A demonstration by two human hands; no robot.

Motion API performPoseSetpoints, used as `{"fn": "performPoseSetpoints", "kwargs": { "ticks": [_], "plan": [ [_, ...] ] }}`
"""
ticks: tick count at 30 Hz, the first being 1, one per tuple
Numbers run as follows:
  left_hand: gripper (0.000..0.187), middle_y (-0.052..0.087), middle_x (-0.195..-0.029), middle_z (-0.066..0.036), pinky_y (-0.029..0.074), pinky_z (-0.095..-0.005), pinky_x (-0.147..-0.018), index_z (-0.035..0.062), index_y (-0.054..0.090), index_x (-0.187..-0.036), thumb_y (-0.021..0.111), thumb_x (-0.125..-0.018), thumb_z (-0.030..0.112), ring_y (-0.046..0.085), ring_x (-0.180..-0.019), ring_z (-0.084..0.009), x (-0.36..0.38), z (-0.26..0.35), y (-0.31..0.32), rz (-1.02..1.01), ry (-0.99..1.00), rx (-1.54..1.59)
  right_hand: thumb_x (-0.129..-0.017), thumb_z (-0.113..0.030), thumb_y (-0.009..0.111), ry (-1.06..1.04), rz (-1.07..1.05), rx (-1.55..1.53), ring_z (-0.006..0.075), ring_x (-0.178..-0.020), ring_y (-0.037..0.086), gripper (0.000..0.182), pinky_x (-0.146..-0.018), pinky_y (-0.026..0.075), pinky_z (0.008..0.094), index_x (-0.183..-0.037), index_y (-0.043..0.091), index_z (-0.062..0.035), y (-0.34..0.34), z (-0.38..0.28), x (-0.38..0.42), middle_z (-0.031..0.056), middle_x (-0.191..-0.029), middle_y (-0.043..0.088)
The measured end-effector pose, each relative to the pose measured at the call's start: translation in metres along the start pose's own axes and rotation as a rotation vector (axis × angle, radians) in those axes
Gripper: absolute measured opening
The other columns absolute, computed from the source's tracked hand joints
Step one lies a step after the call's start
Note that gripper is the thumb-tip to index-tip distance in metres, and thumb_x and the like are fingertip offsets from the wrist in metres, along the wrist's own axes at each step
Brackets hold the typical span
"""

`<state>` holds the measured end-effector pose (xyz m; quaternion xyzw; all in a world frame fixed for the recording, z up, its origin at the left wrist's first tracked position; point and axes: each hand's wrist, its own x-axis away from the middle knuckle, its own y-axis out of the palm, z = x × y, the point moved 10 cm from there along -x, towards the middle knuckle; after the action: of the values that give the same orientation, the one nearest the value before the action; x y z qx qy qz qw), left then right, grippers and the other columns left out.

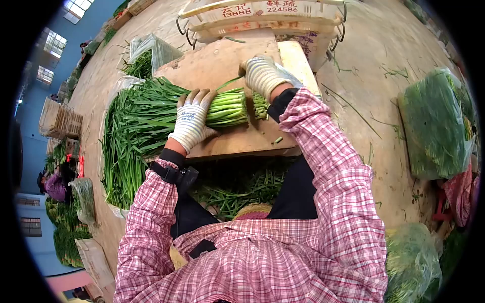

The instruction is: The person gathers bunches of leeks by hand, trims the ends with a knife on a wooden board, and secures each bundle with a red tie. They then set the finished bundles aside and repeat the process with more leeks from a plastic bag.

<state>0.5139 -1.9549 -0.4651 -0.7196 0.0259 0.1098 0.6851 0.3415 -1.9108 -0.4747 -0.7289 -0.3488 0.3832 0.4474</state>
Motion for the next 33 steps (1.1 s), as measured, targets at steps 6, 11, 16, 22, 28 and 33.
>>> {"fn": "performPoseSetpoints", "kwargs": {
  "ticks": [6,11,16,22,28,33],
  "plan": [
    [0.112,0.048,-0.136,-0.014,0.027,-0.0560,-0.110,0.0126,0.039,-0.140,0.091,-0.043,0.035,0.041,-0.131,-0.0341,0.002,-0.004,-0.006,0.027,-0.016,0.060,-0.082,-0.011,0.061,0.165,0.350,0.067,0.0308,-0.087,0.068,0.020,-0.080,0.052,0.0391,-0.098,0.072,-0.0075,-0.135,0.073,0.063,0.0152,-0.094,0.070],
    [0.112,0.047,-0.140,-0.014,0.024,-0.0591,-0.111,0.0154,0.037,-0.143,0.090,-0.047,0.039,0.039,-0.135,-0.0346,0.014,-0.033,-0.015,0.003,-0.052,0.065,-0.085,-0.005,0.058,0.240,0.445,-0.566,0.0169,-0.089,0.064,0.022,-0.086,0.049,0.0280,-0.102,0.070,0.0013,-0.266,0.067,0.200,0.0091,-0.094,0.070],
    [0.110,0.037,-0.149,-0.014,0.020,-0.0582,-0.113,0.0137,0.036,-0.143,0.089,-0.050,0.038,0.032,-0.139,-0.0339,0.020,-0.041,-0.028,-0.001,-0.043,-0.023,-0.082,-0.008,0.065,-0.003,-0.288,-0.582,0.0216,-0.098,0.066,0.028,-0.091,0.050,0.0336,-0.108,0.068,0.0025,-0.170,-0.082,0.210,0.0128,-0.102,0.071],
    [0.112,0.032,-0.153,-0.015,0.018,-0.0556,-0.115,0.0122,0.034,-0.146,0.086,-0.055,0.049,0.026,-0.143,-0.0364,0.047,-0.059,-0.043,0.067,-0.100,-0.146,-0.072,-0.039,0.079,-0.128,0.058,0.136,0.0412,-0.139,0.030,0.092,-0.112,0.030,0.0468,-0.143,0.034,-0.0004,-0.060,-0.131,0.101,0.0242,-0.147,0.035],
    [0.110,0.032,-0.152,-0.015,0.022,-0.0574,-0.113,0.0150,0.029,-0.149,0.083,-0.059,0.051,0.028,-0.141,-0.0381,0.052,-0.058,-0.004,0.019,-0.100,-0.027,-0.052,-0.047,0.088,-0.222,-0.047,0.278,0.0403,-0.138,0.032,0.114,-0.115,0.024,0.0510,-0.142,0.035,-0.0015,0.020,-0.134,0.054,0.0219,-0.144,0.039],
    [0.103,0.034,-0.150,-0.015,0.021,-0.0595,-0.112,0.0129,0.033,-0.146,0.082,-0.062,0.048,0.028,-0.141,-0.0386,0.050,-0.060,-0.018,0.128,-0.115,0.050,-0.054,-0.035,0.088,-0.105,-0.218,0.304,0.0386,-0.099,0.062,0.105,-0.087,0.050,0.0442,-0.141,0.037,-0.0071,0.024,-0.126,0.039,0.0214,-0.117,0.060]
  ]
}}
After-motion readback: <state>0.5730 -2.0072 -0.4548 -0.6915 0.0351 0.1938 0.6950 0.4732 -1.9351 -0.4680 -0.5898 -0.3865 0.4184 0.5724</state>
